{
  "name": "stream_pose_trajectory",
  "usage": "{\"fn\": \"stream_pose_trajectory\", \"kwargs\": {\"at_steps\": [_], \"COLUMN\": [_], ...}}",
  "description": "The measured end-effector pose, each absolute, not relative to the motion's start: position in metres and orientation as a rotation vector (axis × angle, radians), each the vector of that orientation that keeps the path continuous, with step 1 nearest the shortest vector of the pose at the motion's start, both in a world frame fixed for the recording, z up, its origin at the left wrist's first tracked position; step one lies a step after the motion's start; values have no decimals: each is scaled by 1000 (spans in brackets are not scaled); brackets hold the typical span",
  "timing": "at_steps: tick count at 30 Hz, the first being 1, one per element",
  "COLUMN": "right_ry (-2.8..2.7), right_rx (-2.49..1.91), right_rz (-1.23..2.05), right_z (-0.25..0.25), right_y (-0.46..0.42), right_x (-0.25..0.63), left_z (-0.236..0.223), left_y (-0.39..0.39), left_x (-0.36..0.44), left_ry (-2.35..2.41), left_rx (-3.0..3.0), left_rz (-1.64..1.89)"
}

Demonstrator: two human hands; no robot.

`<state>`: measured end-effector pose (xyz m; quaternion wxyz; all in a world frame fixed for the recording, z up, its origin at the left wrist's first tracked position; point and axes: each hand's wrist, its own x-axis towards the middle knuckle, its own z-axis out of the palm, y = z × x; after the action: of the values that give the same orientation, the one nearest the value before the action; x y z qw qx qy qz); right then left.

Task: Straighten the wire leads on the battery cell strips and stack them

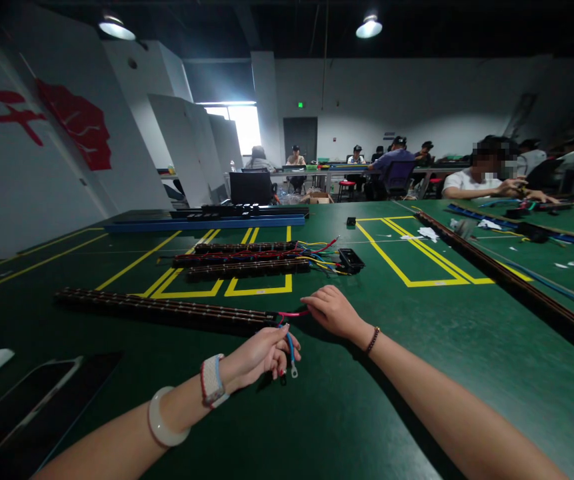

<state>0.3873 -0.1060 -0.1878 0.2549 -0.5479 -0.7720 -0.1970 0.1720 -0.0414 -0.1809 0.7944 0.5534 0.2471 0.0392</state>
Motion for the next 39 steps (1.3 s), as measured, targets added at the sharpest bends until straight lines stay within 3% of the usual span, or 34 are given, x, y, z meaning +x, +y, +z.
{"fn": "stream_pose_trajectory", "kwargs": {"at_steps": [9,24,39], "right_ry": [-2112,-1985,-2244], "right_rx": [-1477,-1925,-1696], "right_rz": [-499,-37,-806], "right_z": [-188,-165,-180], "right_y": [-108,-121,-123], "right_x": [383,344,320], "left_z": [-173,-174,-186], "left_y": [-31,-48,-53], "left_x": [169,170,181], "left_ry": [528,660,599], "left_rx": [1296,1387,1167], "left_rz": [-30,95,290]}}
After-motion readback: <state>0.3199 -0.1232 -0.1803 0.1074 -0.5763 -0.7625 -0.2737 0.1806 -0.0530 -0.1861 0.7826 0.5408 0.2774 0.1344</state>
